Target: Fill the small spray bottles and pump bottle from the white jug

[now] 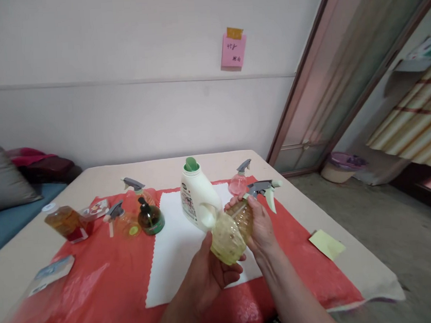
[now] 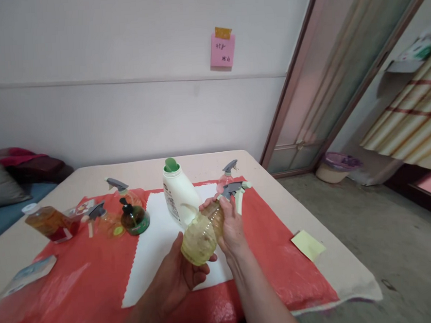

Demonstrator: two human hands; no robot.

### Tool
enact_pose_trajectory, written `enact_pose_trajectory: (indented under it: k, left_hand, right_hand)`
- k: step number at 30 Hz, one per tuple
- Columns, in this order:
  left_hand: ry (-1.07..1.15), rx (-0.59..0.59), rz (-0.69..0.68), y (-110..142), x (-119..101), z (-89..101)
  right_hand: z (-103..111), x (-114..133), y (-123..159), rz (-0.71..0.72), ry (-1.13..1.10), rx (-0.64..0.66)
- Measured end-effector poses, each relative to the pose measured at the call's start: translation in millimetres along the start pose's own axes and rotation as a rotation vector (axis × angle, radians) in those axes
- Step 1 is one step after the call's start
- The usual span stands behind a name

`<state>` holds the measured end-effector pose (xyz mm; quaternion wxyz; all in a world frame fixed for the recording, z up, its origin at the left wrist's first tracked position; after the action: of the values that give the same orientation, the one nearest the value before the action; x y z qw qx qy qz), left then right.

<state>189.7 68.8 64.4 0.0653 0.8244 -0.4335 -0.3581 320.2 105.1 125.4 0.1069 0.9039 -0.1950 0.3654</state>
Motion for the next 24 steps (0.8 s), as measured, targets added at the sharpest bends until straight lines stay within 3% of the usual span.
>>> enact_pose_trajectory:
  k: [5, 9, 11, 13, 15, 18, 21, 24]
  left_hand:
    - [-0.222, -0.142, -0.392, 3.4, -10.5, -1.5]
    - [-0.548, -0.435, -0.797, 20.4, -23.7, -3.4]
    - [-0.652, -0.517, -0.887, 26.3, -27.0, -4.9]
    - [-0.628, -0.460, -0.838, 24.1, -26.8, -5.6]
    - [-0.475, -0.364, -0.703, 17.6, -24.1, -3.8]
    - [-0.175, -0.207, -0.353, 5.7, -12.0, -1.6]
    - [-0.021, -0.063, -0.028, 1.7, 3.4, -4.9]
    - [0.022, -0.078, -0.010, 2.3, 6.1, -3.5]
  right_hand:
    - [2.2, -1.3, -4.0, -0.002, 0.020, -0.043]
    - [2.9, -6.8, -4.9, -0.010, 0.033, -0.084]
    - [3.6, -8.3, -5.0, -0.004, 0.031, -0.106]
    - [5.3, -7.8, -5.3, -0.003, 0.026, -0.120]
    - [6.9, -5.7, -5.3, -0.012, 0.016, -0.112]
    - [7.6, -2.4, -3.8, -0.040, 0.007, -0.073]
    - [5.6, -2.2, -1.8, -0.067, 0.014, -0.033]
    - [4.1, -5.1, -2.6, -0.079, 0.029, -0.009]
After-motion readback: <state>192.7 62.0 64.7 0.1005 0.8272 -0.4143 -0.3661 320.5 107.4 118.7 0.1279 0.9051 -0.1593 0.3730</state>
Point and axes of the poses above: each hand's wrist, its own y-axis away from the middle knuckle, its own z-axis out of the back of the hand, x = y × z, the point moved 5 cm from there along -y, towards the middle knuckle, and after that the axes turned 6 degrees about -x, right-handed, at the moved point
